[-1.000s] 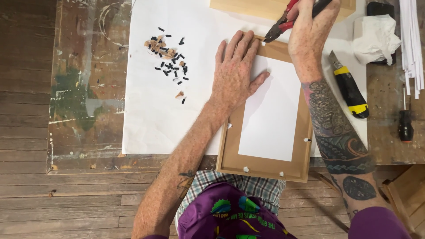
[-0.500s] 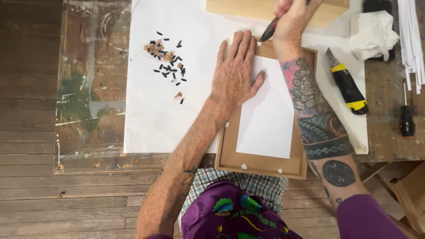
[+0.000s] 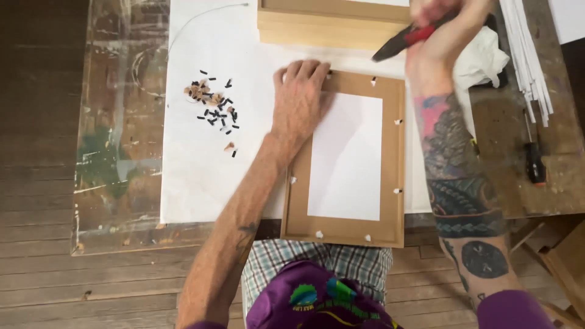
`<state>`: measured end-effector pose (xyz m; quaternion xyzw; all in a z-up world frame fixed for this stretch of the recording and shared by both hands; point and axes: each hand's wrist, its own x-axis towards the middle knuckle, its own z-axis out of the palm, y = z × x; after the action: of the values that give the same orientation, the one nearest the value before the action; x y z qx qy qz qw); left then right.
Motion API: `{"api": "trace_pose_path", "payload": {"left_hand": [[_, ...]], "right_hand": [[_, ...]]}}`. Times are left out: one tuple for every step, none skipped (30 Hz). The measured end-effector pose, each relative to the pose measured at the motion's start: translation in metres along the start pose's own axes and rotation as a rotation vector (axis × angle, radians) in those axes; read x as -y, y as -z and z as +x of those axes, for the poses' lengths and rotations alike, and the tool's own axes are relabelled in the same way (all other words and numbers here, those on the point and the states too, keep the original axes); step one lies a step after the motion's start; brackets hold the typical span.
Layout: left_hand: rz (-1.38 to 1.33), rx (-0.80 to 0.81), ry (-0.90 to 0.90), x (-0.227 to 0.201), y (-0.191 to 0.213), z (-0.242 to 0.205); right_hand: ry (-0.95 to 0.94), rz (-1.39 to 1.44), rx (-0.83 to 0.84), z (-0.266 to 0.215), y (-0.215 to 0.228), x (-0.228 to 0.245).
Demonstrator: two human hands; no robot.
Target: The person uses a utility knife to pry open and remove small fasteners from the back of a wooden picture frame. They then use pliers to extract remaining fasteners and wipe the frame with a white cloth.
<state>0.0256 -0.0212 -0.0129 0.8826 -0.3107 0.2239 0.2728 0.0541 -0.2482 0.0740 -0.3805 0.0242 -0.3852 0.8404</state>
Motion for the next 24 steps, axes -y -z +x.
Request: {"api": "trace_pose_path", "payload": {"left_hand": [[-0.001, 0.012, 0.003, 0.004, -0.010, 0.008], [0.049, 0.015, -0.007, 0.009, -0.021, 0.015], [0.105, 0.004, -0.028, 0.017, -0.031, 0.031], [0.110, 0.004, -0.036, 0.018, -0.029, 0.029], [0.056, 0.029, -0.012, 0.017, -0.030, 0.028], [0.001, 0.054, 0.011, 0.017, -0.030, 0.028], [0.000, 0.060, 0.014, 0.016, -0.029, 0.026], [-0.066, 0.048, 0.055, 0.017, -0.028, 0.022], [-0.129, 0.028, 0.103, 0.019, -0.026, 0.020], [-0.128, 0.028, 0.112, 0.020, -0.028, 0.020], [-0.187, -0.044, 0.064, 0.022, -0.029, 0.017], [-0.245, -0.116, 0.015, 0.025, -0.029, 0.014], [-0.240, -0.116, 0.022, 0.024, -0.029, 0.012], [-0.240, -0.119, 0.038, 0.023, -0.028, 0.011], [-0.246, -0.120, 0.052, 0.020, -0.030, 0.010], [-0.247, -0.120, 0.058, 0.021, -0.030, 0.009], [-0.278, -0.118, 0.066, 0.021, -0.029, 0.009], [-0.308, -0.117, 0.073, 0.022, -0.028, 0.009], [-0.309, -0.116, 0.078, 0.023, -0.029, 0.008], [-0.305, -0.102, 0.078, 0.024, -0.031, 0.007], [-0.301, -0.090, 0.075, 0.025, -0.032, 0.007], [-0.302, -0.090, 0.078, 0.025, -0.032, 0.006], [-0.314, -0.098, 0.083, 0.025, -0.032, 0.006], [-0.326, -0.105, 0.088, 0.025, -0.033, 0.007]], "right_hand": [[-0.007, -0.003, -0.010, -0.011, 0.003, -0.003], [-0.007, -0.077, 0.011, -0.021, 0.006, -0.007], [0.005, -0.142, 0.039, -0.025, 0.004, -0.012], [0.010, -0.135, 0.037, -0.031, 0.004, -0.021], [-0.023, -0.098, 0.117, -0.035, 0.005, -0.027], [-0.056, -0.061, 0.198, -0.038, 0.006, -0.035], [-0.061, -0.063, 0.193, -0.044, 0.004, -0.034], [-0.050, -0.134, 0.289, -0.050, 0.002, -0.034], [-0.043, -0.203, 0.394, -0.055, -0.003, -0.036], [-0.051, -0.204, 0.397, -0.053, 0.000, -0.041], [-0.022, -0.180, 0.413, -0.053, 0.002, -0.048], [0.007, -0.155, 0.427, -0.054, 0.004, -0.055], [-0.001, -0.152, 0.431, -0.055, 0.003, -0.055], [0.006, -0.190, 0.496, -0.057, 0.001, -0.055], [0.015, -0.233, 0.558, -0.058, 0.001, -0.052], [0.009, -0.235, 0.560, -0.061, 0.001, -0.053], [0.008, -0.282, 0.553, -0.063, 0.000, -0.053], [0.008, -0.330, 0.546, -0.065, -0.001, -0.054], [0.003, -0.331, 0.547, -0.066, -0.002, -0.056], [0.019, -0.371, 0.541, -0.067, -0.003, -0.058], [0.038, -0.410, 0.536, -0.068, -0.004, -0.060], [0.035, -0.411, 0.536, -0.072, -0.008, -0.064], [0.074, -0.430, 0.417, -0.075, -0.013, -0.068], [0.114, -0.447, 0.298, -0.078, -0.017, -0.072]]}}
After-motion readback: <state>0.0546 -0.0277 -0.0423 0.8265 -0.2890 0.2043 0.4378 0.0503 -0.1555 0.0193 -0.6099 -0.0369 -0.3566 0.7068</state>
